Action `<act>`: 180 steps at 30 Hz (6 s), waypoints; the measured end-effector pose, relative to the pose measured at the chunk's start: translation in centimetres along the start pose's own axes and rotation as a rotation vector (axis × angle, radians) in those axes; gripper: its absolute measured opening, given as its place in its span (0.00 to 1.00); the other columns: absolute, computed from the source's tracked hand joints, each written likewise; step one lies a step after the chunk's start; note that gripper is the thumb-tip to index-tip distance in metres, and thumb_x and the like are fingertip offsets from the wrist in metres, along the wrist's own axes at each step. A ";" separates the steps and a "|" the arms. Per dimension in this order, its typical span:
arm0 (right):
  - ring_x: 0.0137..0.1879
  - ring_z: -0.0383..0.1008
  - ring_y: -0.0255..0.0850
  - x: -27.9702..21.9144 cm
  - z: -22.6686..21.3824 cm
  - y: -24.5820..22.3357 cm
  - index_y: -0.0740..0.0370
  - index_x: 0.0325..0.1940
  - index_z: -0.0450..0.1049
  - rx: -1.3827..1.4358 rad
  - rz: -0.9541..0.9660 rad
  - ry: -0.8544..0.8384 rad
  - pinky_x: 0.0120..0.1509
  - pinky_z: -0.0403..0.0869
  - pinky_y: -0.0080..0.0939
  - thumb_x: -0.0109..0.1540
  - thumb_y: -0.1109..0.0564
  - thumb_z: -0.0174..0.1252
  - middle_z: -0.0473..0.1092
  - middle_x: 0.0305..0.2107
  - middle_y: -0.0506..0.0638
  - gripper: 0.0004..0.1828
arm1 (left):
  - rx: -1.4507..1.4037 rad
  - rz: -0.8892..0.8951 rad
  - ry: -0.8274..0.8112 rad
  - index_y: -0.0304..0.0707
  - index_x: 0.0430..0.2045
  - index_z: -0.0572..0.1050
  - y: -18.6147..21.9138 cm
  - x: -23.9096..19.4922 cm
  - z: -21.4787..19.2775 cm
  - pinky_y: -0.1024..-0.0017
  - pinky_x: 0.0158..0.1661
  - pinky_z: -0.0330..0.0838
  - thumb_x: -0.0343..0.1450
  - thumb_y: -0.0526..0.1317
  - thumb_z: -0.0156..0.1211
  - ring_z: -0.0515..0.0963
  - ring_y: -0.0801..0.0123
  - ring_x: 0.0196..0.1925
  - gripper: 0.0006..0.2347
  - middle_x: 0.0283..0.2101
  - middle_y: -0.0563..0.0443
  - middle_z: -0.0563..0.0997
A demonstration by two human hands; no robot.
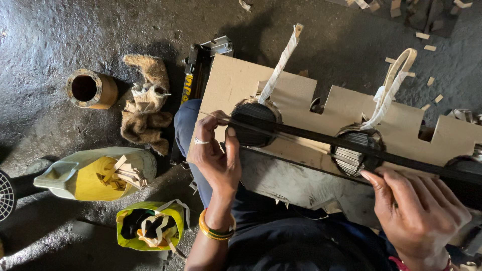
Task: The person assembles brooms by inserting thin black sticks into circular brush heads mounted on a cardboard jig. They repeatedly align and push the sticks into the brush bristles, then adjust the bundle to ensure even insertion.
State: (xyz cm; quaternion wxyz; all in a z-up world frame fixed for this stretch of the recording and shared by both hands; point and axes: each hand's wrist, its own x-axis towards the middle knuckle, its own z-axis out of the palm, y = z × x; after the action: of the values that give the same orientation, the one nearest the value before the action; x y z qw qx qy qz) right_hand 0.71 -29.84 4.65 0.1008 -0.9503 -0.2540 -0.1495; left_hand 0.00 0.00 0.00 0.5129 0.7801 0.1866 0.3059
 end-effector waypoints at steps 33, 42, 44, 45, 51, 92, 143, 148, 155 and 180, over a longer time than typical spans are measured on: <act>0.39 0.80 0.43 1.2 -1.4 -1.1 0.61 0.40 0.78 -0.103 -0.043 -0.069 0.44 0.75 0.37 0.64 0.54 0.67 0.78 0.35 0.50 0.09 | -0.173 -0.006 0.020 0.25 0.45 0.75 -0.8 -0.4 0.1 0.82 0.43 0.71 0.73 0.27 0.63 0.77 0.73 0.44 0.08 0.44 0.47 0.78; 0.41 0.78 0.48 4.2 -2.9 -1.4 0.64 0.44 0.79 -0.010 -0.056 0.019 0.46 0.75 0.43 0.62 0.57 0.71 0.77 0.35 0.53 0.10 | 0.380 0.712 0.092 0.37 0.47 0.74 2.2 2.6 -1.6 0.61 0.58 0.71 0.71 0.35 0.75 0.73 0.53 0.55 0.15 0.50 0.42 0.70; 0.42 0.78 0.49 3.8 -3.0 -1.6 0.65 0.43 0.79 0.014 -0.052 0.042 0.48 0.76 0.45 0.62 0.58 0.71 0.77 0.36 0.55 0.10 | 0.517 0.951 -0.094 0.38 0.39 0.78 2.0 4.2 -2.7 0.56 0.51 0.70 0.67 0.32 0.77 0.76 0.53 0.49 0.12 0.44 0.47 0.78; 0.41 0.78 0.50 3.7 -2.9 -1.4 0.66 0.42 0.79 0.018 -0.032 0.064 0.46 0.75 0.46 0.61 0.59 0.71 0.76 0.35 0.55 0.11 | 0.468 0.853 -0.148 0.39 0.41 0.79 2.0 4.4 -2.9 0.60 0.52 0.70 0.69 0.33 0.78 0.76 0.55 0.50 0.12 0.45 0.49 0.77; 0.41 0.76 0.49 1.8 -2.5 -0.1 0.65 0.44 0.78 0.046 0.089 0.150 0.47 0.72 0.45 0.64 0.61 0.71 0.76 0.38 0.53 0.09 | 0.335 0.616 -0.229 0.39 0.41 0.80 1.9 3.8 -2.5 0.67 0.54 0.71 0.73 0.33 0.76 0.75 0.62 0.52 0.09 0.46 0.52 0.76; 0.44 0.77 0.43 -1.2 -0.9 1.5 0.64 0.44 0.80 0.065 0.208 0.230 0.51 0.70 0.40 0.71 0.65 0.68 0.79 0.40 0.51 0.02 | 0.327 0.487 -0.311 0.41 0.38 0.80 1.6 1.9 -1.7 0.71 0.50 0.67 0.72 0.30 0.76 0.74 0.65 0.52 0.09 0.44 0.55 0.77; 0.48 0.74 0.46 -1.4 0.6 1.6 0.64 0.42 0.78 0.136 0.230 0.336 0.54 0.71 0.43 0.66 0.64 0.77 0.74 0.41 0.51 0.11 | 0.467 0.646 -0.391 0.45 0.51 0.80 3.3 1.5 -0.6 0.56 0.56 0.66 0.70 0.32 0.76 0.76 0.59 0.54 0.16 0.53 0.53 0.78; 0.47 0.74 0.46 -1.4 -0.4 1.2 0.64 0.42 0.79 0.114 0.223 0.330 0.53 0.69 0.43 0.66 0.62 0.75 0.74 0.40 0.52 0.09 | 0.362 0.765 -0.474 0.44 0.53 0.78 5.3 -1.0 2.7 0.53 0.62 0.63 0.70 0.35 0.76 0.75 0.59 0.62 0.18 0.55 0.52 0.76; 0.45 0.72 0.46 -1.4 1.0 1.9 0.62 0.41 0.78 0.038 0.217 0.392 0.54 0.66 0.45 0.69 0.60 0.73 0.74 0.41 0.51 0.09 | 0.215 0.695 -0.526 0.41 0.46 0.78 6.1 -2.1 6.1 0.59 0.53 0.64 0.67 0.31 0.71 0.76 0.62 0.50 0.15 0.49 0.54 0.78; 0.45 0.74 0.41 -1.4 0.4 3.1 0.68 0.40 0.81 0.342 0.242 0.336 0.48 0.73 0.36 0.65 0.71 0.72 0.74 0.40 0.52 0.06 | 0.200 0.554 -0.385 0.37 0.36 0.81 3.2 2.2 0.6 0.71 0.44 0.69 0.67 0.26 0.74 0.77 0.62 0.48 0.09 0.42 0.50 0.77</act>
State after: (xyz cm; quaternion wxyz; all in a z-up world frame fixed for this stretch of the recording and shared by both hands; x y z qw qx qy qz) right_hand 1.29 -33.01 3.42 0.3175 -0.9048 -0.1399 -0.2468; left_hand 1.98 -0.42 3.41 0.3571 0.8909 -0.1032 0.2611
